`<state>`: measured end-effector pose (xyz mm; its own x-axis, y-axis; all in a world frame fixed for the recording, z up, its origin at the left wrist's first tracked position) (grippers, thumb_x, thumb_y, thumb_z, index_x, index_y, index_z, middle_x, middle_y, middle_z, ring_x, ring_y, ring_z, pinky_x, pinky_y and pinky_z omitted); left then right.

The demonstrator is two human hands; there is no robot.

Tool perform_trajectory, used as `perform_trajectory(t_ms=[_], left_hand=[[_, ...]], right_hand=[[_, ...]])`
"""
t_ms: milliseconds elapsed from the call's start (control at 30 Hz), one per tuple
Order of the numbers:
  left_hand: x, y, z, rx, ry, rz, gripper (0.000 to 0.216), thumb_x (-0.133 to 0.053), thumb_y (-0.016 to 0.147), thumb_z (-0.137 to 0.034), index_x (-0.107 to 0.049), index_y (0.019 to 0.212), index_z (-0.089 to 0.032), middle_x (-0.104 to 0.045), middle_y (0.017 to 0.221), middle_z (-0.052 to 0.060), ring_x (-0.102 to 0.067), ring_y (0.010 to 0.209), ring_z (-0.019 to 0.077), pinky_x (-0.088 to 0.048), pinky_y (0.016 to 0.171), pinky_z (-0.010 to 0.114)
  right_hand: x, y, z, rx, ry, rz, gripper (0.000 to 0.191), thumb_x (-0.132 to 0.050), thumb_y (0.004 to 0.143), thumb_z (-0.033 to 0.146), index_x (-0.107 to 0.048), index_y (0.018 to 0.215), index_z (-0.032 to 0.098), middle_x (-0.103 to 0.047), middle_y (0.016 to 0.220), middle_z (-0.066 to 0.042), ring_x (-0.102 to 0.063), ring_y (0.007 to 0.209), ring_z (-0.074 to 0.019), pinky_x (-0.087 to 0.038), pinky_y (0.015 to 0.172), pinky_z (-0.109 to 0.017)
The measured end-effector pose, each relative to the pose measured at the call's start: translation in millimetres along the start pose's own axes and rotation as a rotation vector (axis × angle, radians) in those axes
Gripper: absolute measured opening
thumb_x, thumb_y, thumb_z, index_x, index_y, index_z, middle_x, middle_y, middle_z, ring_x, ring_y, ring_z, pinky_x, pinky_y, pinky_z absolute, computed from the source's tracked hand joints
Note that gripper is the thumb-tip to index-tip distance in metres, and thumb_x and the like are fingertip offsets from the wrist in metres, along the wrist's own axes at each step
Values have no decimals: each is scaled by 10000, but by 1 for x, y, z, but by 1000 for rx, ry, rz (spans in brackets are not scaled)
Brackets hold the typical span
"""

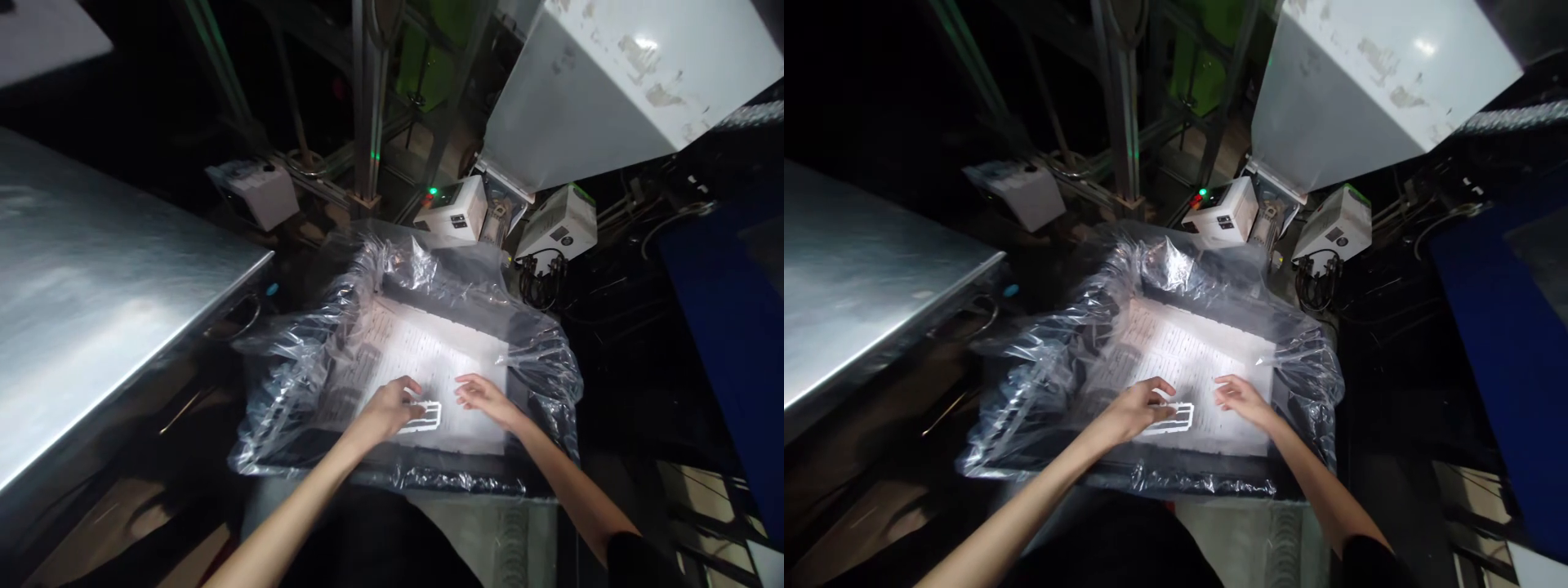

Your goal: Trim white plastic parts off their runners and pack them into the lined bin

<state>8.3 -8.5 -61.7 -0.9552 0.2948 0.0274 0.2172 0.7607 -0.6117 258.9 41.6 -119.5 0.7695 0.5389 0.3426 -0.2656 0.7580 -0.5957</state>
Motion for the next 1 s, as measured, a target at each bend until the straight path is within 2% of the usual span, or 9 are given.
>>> perform_trajectory(t_ms=[67,133,233,300,400,567,733,867,1000], left_hand=[[-12,4,-6,-19,63,19,346,-746,728,-206,-654,1057,-154,-712,834,30,-636,675,179,-460,665,296],[-17,4,-13,-54,126,-5,395,-724,742,-166,-643,1128,-154,-737,925,75,-688,805,225,-499,758,328],[-4,-9,-21,-108,207,-134,486,-641,795,-171,-586,1277,-135,-686,1248,200,-659,1157,327,-482,980,411],[12,-25,-24,-143,227,-206,494,-584,857,-237,-546,1339,-138,-642,1340,214,-627,1232,346,-459,1047,449],[33,-51,-26,-202,210,-248,476,-537,916,-393,-536,1353,-204,-696,1257,138,-676,1138,310,-502,1017,444],[51,-94,-29,-379,171,-351,430,-520,958,-553,-609,1255,-254,-751,1136,69,-735,1008,259,-580,921,398],[45,-127,-43,-572,213,-386,236,-562,1004,-444,-667,1146,-288,-765,1106,-4,-762,939,157,-595,859,230],[35,-136,-54,-639,228,-325,185,-560,1027,-344,-652,1187,-329,-749,1091,-46,-749,948,101,-563,849,141],[31,-142,-66,-675,252,-285,178,-575,1025,-296,-642,1189,-319,-747,1093,-48,-744,966,86,-547,868,110]], right_hand=[[-30,-19,5,2,63,167,432,-838,885,400,-689,1216,165,-738,1025,-54,-729,881,-187,-631,819,-354],[-42,-29,2,-21,106,234,426,-897,816,399,-718,1117,156,-738,915,-30,-727,801,-175,-628,786,-337],[-22,-31,-16,-93,136,160,285,-819,908,347,-697,1046,129,-718,880,-14,-708,763,-152,-625,768,-327],[4,-31,-37,-162,130,49,214,-725,989,317,-676,1066,123,-710,947,-27,-706,817,-151,-625,784,-326],[35,-31,-70,-283,70,-89,211,-662,1032,323,-666,1105,125,-697,1021,-47,-701,872,-160,-627,785,-325],[54,-21,-104,-429,-150,-248,256,-678,1019,322,-653,1186,130,-688,1081,-62,-694,902,-176,-626,800,-348],[70,-4,-102,-404,-377,-397,309,-692,1006,339,-639,1244,149,-664,1188,-83,-674,1025,-213,-606,894,-404],[69,2,-103,-399,-483,-391,285,-686,1011,341,-647,1208,139,-680,1114,-68,-684,956,-193,-610,859,-383],[60,3,-107,-386,-540,-362,270,-680,1016,346,-656,1182,135,-688,1079,-60,-689,926,-183,-613,846,-372]])
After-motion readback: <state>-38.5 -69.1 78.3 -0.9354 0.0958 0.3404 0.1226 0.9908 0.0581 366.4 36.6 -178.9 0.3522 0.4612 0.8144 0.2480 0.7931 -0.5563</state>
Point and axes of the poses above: each hand's wrist, its own y-axis towards the middle knuckle, its own x-axis out of the back of the hand, z = x × y, the point moved 9 cm from there along y, towards the middle knuckle
